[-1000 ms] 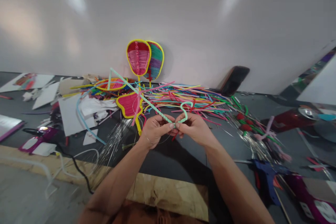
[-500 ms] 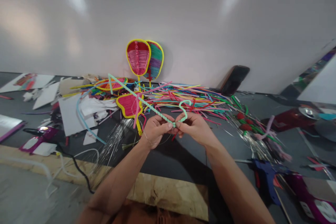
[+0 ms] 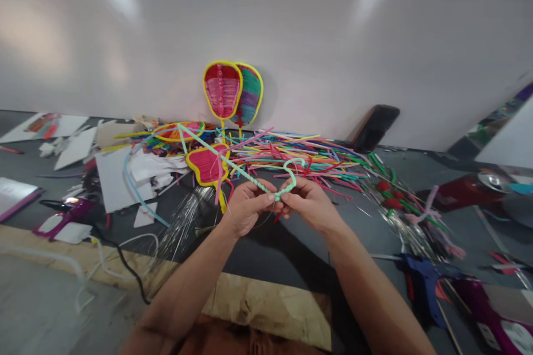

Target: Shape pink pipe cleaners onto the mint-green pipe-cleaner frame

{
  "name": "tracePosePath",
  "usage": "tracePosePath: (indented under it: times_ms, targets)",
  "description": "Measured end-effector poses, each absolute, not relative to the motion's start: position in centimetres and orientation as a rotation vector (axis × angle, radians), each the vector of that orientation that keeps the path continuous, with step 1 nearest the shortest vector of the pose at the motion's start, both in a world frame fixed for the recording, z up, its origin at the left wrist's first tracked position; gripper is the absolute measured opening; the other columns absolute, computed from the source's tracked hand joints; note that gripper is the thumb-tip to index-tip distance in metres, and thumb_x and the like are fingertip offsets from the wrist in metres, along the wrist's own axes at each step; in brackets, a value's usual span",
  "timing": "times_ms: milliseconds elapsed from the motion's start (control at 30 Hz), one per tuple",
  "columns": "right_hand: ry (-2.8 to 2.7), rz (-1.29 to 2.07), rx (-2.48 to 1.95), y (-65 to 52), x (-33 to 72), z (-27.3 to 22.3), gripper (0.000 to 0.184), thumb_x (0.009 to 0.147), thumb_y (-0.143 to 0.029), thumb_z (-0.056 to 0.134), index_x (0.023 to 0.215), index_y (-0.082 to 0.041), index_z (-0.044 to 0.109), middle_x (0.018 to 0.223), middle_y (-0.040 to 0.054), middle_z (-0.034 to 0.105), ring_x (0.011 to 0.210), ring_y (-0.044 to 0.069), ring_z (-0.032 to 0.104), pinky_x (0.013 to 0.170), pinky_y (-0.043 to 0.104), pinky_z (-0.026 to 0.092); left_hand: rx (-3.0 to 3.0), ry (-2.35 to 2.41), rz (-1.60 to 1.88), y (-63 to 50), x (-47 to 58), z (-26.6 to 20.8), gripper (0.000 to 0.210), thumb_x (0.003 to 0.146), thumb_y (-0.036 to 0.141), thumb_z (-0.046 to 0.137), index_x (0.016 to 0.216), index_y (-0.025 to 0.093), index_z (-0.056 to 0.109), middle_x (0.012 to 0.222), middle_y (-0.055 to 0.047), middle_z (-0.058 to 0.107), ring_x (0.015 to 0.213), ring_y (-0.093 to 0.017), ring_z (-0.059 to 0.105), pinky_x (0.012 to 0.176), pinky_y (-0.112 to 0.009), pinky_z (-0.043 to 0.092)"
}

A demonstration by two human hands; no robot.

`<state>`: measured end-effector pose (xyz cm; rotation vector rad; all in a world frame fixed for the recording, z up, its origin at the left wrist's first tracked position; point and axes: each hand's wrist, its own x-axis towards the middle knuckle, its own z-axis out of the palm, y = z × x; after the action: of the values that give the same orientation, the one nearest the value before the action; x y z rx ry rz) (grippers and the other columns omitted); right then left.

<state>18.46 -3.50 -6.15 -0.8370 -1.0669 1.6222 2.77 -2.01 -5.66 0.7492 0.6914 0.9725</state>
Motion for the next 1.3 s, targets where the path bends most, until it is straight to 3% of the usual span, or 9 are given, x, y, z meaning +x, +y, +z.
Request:
tracePosePath:
  times_ms: [833, 1100, 1300]
  targets:
    - [-1.079, 1.516, -0.851, -3.9, 17.8, -5.6, 0.015, 0.069, -0.022, 0.07, 0.069, -0.018, 0.055, 0.055, -0.0037, 0.062, 0.043, 0.008, 0.056, 0.041, 0.019, 0.048, 0.749, 0.618, 1.002, -2.2, 3.1, -5.7, 0.024, 0.059, 0.017, 0.08, 0.074, 0.011, 0.062, 0.058, -0.003, 0.068, 0.051, -0.013, 0.064, 0.052, -0.023, 0.054]
    - [-1.029, 1.568, -0.696, -3.8, 18.0, -6.4, 0.016, 0.076, -0.03, 0.068, 0.086, -0.02, 0.063, 0.063, -0.0021, 0.063, 0.051, 0.008, 0.057, 0.048, 0.02, 0.047, 0.669, 0.59, 0.925, -2.0, 2.8, -5.1, 0.027, 0.058, 0.02, 0.081, 0.076, 0.012, 0.062, 0.057, 0.0, 0.066, 0.05, -0.011, 0.064, 0.05, -0.018, 0.052]
    - [-0.755, 1.453, -0.622, -4.5, 18.0, -4.2, 0.022, 0.066, -0.037, 0.076, 0.075, -0.021, 0.064, 0.057, -0.0044, 0.058, 0.048, 0.007, 0.052, 0.045, 0.018, 0.045, 0.896, 0.566, 0.802, -3.3, 2.7, -3.6, 0.023, 0.071, 0.029, 0.072, 0.086, 0.013, 0.066, 0.073, -0.004, 0.068, 0.054, -0.012, 0.064, 0.053, -0.021, 0.052]
